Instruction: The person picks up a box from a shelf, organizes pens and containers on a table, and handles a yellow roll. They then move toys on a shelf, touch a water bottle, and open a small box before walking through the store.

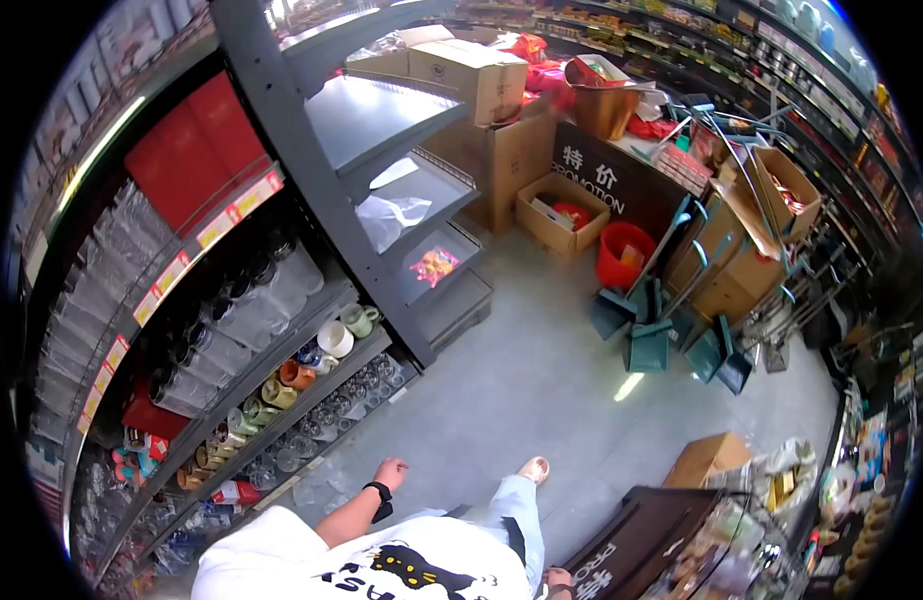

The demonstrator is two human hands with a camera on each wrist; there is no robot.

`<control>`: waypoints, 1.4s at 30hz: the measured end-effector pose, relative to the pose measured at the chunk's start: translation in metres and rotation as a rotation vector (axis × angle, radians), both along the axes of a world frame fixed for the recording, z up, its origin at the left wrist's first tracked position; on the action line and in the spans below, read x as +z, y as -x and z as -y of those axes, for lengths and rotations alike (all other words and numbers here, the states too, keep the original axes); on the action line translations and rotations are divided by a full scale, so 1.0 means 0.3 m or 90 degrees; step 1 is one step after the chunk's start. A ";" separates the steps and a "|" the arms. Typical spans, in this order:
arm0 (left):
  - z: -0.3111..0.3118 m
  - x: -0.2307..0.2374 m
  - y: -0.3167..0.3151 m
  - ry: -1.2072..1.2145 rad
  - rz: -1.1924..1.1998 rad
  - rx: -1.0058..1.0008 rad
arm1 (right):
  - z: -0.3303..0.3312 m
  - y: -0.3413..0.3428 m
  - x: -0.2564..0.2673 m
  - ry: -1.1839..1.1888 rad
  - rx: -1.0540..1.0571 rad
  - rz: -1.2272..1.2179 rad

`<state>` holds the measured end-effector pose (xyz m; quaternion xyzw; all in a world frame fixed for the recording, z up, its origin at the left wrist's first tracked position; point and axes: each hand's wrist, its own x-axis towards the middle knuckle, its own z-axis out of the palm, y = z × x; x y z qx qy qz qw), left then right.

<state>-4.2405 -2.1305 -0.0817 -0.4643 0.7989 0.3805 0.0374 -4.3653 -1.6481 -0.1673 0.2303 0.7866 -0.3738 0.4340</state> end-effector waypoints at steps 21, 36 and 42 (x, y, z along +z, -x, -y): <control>0.290 -0.166 0.948 0.005 0.125 0.290 | 0.835 1.927 -0.006 0.246 0.274 -0.177; 0.743 -0.006 1.954 0.178 -0.189 0.227 | 0.876 2.617 -0.239 0.030 0.525 -0.194; 0.677 -0.133 1.883 0.127 0.002 0.408 | 1.280 3.037 -0.316 0.050 0.682 -0.266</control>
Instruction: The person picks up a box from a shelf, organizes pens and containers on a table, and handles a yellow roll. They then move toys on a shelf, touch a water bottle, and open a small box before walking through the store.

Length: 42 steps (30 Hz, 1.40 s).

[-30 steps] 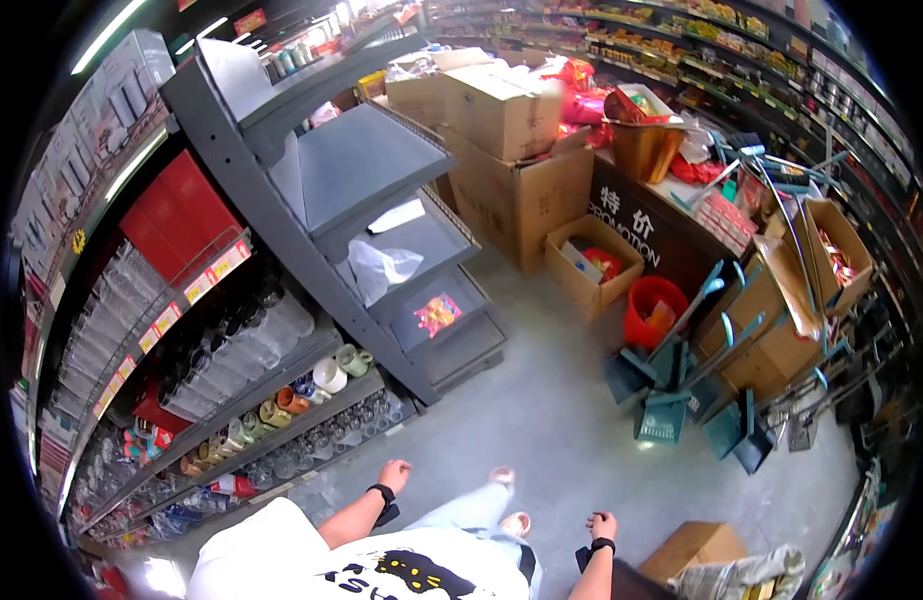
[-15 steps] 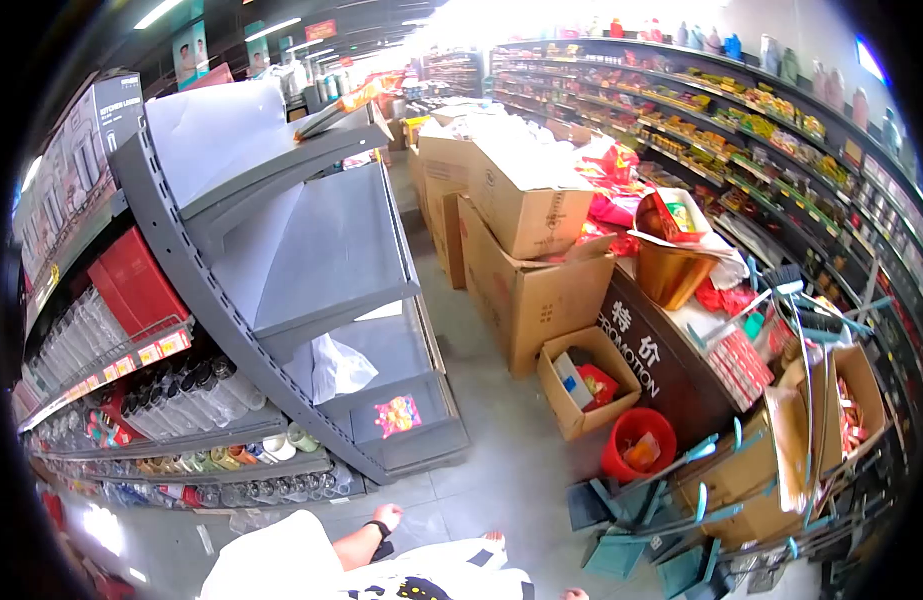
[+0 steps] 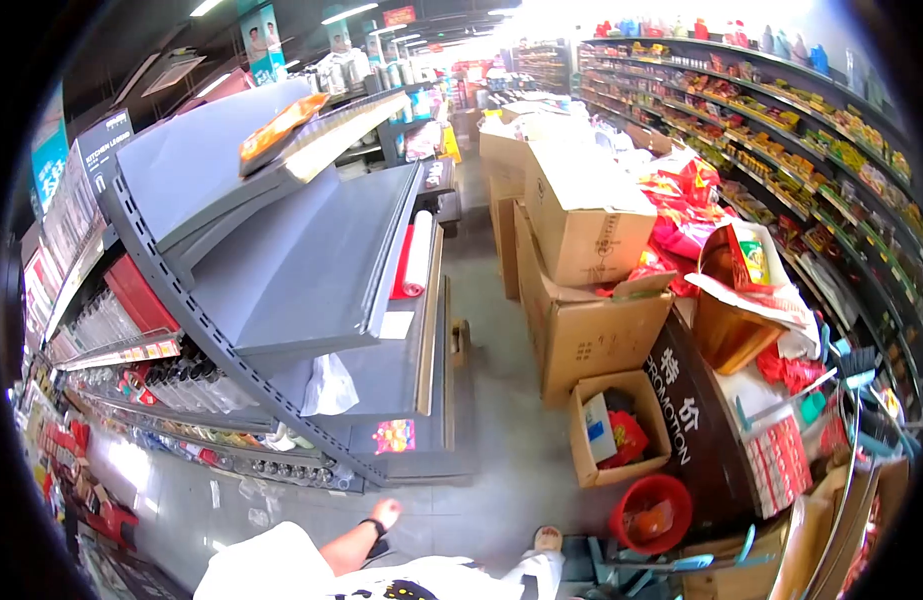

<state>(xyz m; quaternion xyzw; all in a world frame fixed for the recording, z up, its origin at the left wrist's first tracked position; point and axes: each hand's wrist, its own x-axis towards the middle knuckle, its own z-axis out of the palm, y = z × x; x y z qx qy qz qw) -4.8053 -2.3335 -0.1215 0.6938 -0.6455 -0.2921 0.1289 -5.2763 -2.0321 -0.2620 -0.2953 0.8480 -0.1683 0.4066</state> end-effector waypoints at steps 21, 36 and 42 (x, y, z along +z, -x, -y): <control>0.117 0.289 0.681 0.097 -0.091 0.164 | 0.859 0.664 0.007 -0.026 0.068 0.349; -0.518 0.228 0.408 -0.003 0.086 0.527 | 1.137 0.577 -0.124 -0.122 0.294 0.312; -0.714 0.207 0.383 -0.013 0.072 0.631 | 1.308 0.301 0.089 -0.149 0.465 0.264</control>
